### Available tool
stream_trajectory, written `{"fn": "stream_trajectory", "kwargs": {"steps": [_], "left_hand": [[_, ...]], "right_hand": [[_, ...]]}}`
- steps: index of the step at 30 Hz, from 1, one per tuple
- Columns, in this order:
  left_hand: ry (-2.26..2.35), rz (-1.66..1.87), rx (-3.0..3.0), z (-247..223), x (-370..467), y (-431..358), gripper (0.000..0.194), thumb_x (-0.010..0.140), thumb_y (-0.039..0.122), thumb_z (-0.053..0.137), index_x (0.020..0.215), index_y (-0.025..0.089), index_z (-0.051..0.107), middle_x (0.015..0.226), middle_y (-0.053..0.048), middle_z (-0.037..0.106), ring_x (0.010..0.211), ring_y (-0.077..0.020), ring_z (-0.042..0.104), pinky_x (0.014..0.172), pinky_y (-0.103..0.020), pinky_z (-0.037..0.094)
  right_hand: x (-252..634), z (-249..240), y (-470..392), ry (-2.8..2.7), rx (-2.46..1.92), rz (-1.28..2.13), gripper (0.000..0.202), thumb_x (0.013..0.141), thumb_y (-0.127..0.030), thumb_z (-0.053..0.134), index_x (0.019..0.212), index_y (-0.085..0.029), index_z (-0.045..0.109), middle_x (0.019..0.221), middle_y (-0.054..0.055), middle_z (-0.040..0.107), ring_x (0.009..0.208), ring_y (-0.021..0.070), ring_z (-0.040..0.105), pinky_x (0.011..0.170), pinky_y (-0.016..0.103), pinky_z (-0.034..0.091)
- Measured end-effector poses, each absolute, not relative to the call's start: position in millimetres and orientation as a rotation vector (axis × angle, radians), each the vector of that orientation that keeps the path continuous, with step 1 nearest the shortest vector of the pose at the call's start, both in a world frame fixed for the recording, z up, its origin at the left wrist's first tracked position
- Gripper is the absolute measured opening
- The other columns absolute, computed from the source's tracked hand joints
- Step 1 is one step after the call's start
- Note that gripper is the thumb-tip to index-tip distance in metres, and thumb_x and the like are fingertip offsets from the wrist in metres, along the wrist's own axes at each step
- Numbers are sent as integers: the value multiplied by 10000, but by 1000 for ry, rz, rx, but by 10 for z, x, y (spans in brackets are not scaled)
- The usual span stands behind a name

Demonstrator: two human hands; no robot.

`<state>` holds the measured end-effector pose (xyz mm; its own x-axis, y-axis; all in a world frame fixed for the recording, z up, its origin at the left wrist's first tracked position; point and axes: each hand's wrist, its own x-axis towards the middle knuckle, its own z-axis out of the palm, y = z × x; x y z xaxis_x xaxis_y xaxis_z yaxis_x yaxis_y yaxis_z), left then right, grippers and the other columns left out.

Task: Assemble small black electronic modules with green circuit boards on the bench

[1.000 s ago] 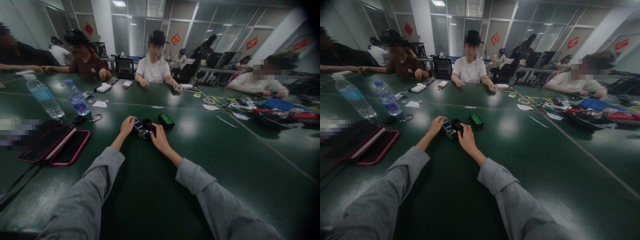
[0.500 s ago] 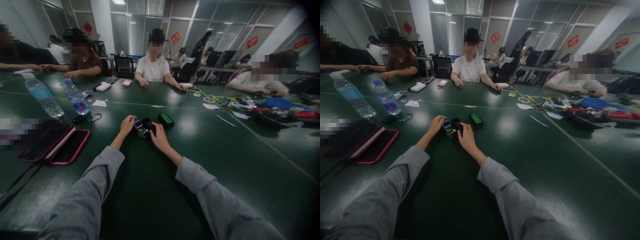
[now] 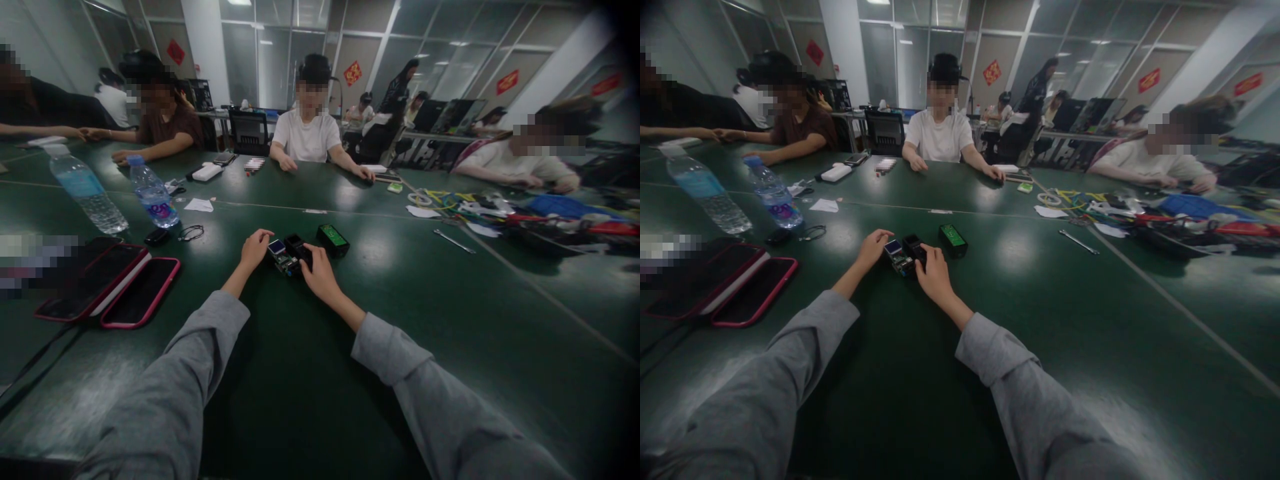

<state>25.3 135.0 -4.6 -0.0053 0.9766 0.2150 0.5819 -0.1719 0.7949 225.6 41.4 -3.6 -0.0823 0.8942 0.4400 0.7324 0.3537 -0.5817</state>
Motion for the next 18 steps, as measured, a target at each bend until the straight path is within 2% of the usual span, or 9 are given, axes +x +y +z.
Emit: {"fn": "stream_trajectory", "kwargs": {"steps": [7, 18], "left_hand": [[1614, 1080, 1815, -79, 247, 1392, 278, 905, 272, 440, 1024, 227, 687, 963, -39, 708, 849, -186, 631, 793, -311, 455], [1607, 1080, 1819, -65, 248, 1362, 295, 914, 278, 423, 1037, 221, 685, 878, -31, 698, 742, -175, 613, 739, -311, 453]], "right_hand": [[2257, -62, 436, -1859, -1419, 243, 451, 891, -244, 482, 1334, -173, 443, 1231, 157, 489, 1149, 292, 524, 971, 514, 467], [2260, -74, 438, -1863, -1425, 244, 449, 900, -253, 479, 1339, -165, 440, 1239, 160, 480, 1146, 294, 525, 969, 508, 469]]}}
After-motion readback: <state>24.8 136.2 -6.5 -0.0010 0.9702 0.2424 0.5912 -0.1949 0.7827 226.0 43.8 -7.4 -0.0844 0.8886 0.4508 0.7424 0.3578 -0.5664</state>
